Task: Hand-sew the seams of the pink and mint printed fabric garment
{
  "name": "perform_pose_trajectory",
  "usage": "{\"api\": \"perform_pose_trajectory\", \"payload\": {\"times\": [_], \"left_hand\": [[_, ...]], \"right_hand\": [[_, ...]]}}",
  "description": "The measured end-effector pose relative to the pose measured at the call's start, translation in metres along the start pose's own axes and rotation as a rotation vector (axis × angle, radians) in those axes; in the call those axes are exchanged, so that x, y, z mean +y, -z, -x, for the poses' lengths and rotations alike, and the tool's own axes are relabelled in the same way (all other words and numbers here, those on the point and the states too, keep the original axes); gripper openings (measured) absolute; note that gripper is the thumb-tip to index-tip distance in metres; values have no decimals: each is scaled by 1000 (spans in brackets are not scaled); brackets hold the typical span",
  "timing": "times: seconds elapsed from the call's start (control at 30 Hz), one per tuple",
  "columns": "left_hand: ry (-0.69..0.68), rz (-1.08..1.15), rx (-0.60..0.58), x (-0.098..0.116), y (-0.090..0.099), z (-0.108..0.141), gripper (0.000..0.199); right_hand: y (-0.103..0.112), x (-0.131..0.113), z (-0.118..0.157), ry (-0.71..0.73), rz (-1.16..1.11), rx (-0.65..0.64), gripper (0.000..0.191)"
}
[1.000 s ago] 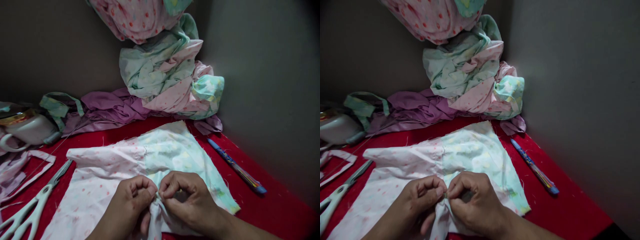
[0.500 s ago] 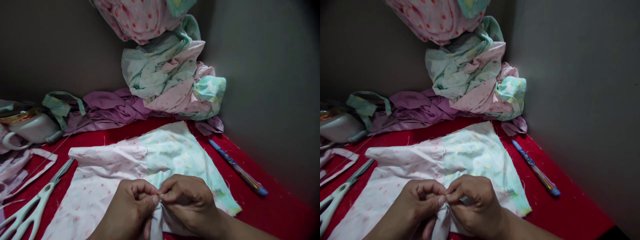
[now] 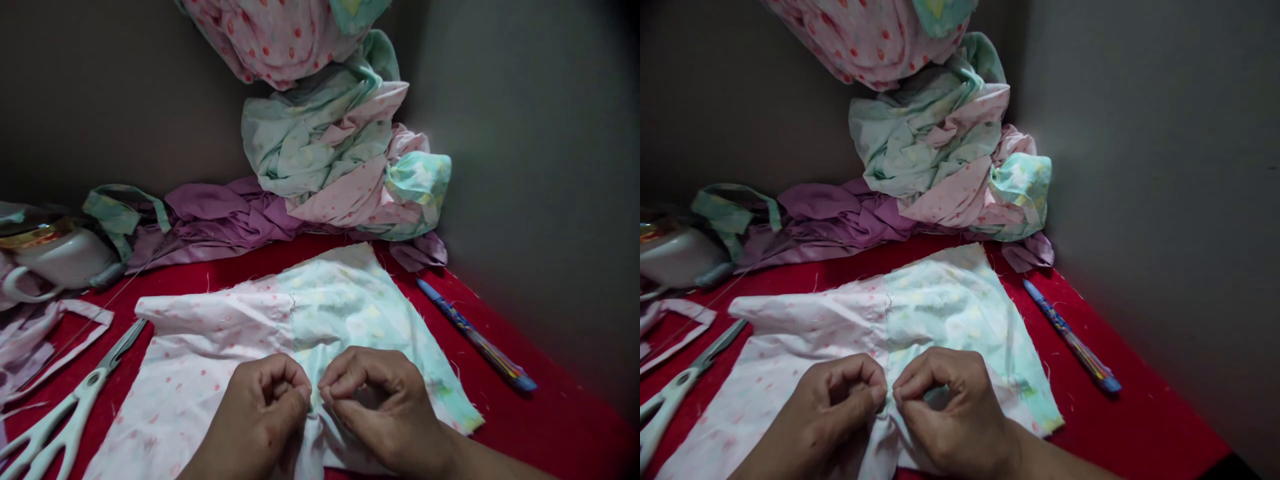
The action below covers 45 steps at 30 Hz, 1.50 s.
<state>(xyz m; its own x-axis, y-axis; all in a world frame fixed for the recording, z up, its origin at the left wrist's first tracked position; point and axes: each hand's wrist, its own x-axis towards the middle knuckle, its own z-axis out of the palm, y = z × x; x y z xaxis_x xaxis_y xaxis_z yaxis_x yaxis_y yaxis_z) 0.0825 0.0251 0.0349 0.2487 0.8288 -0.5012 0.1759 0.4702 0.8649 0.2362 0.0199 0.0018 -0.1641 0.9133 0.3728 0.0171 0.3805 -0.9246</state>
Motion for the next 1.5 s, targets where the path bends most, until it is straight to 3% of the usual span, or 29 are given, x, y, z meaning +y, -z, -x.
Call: {"api": "perform_pose_trajectory", "payload": {"times": [0.4,0.6,0.73,0.87,0.97,1.03,1.13,1.27,1.5], "left_hand": [[27,95,16,-2,-2,3,23],[-64,-41,40,-1,1,1,18],[-98,-97,50,-2,4,-1,18],[-108,-119,17,-7,6,-4,20],[-123,-109,37,-9,6,-5,18],[-152,-123,67,-9,6,-4,17],[-204,-178,85,-8,7,-2,14],[-272,-271,98,-6,9,-2,13],[-254,-248,100,-3,6,-3,13]], "right_hand": [[-1,1,3,-92,-86,18,15],[2,3,-1,-401,-224,-21,7],[4,-3,-6,-600,-374,-28,16],[5,-6,-10,-628,-500,-16,25],[9,-2,-12,-613,-544,96,24],[11,2,-13,-699,-537,120,26],[11,5,-13,-875,-524,-64,30],[7,4,-11,-961,-543,-307,31],[5,4,-10,-965,-590,-298,34]]}}
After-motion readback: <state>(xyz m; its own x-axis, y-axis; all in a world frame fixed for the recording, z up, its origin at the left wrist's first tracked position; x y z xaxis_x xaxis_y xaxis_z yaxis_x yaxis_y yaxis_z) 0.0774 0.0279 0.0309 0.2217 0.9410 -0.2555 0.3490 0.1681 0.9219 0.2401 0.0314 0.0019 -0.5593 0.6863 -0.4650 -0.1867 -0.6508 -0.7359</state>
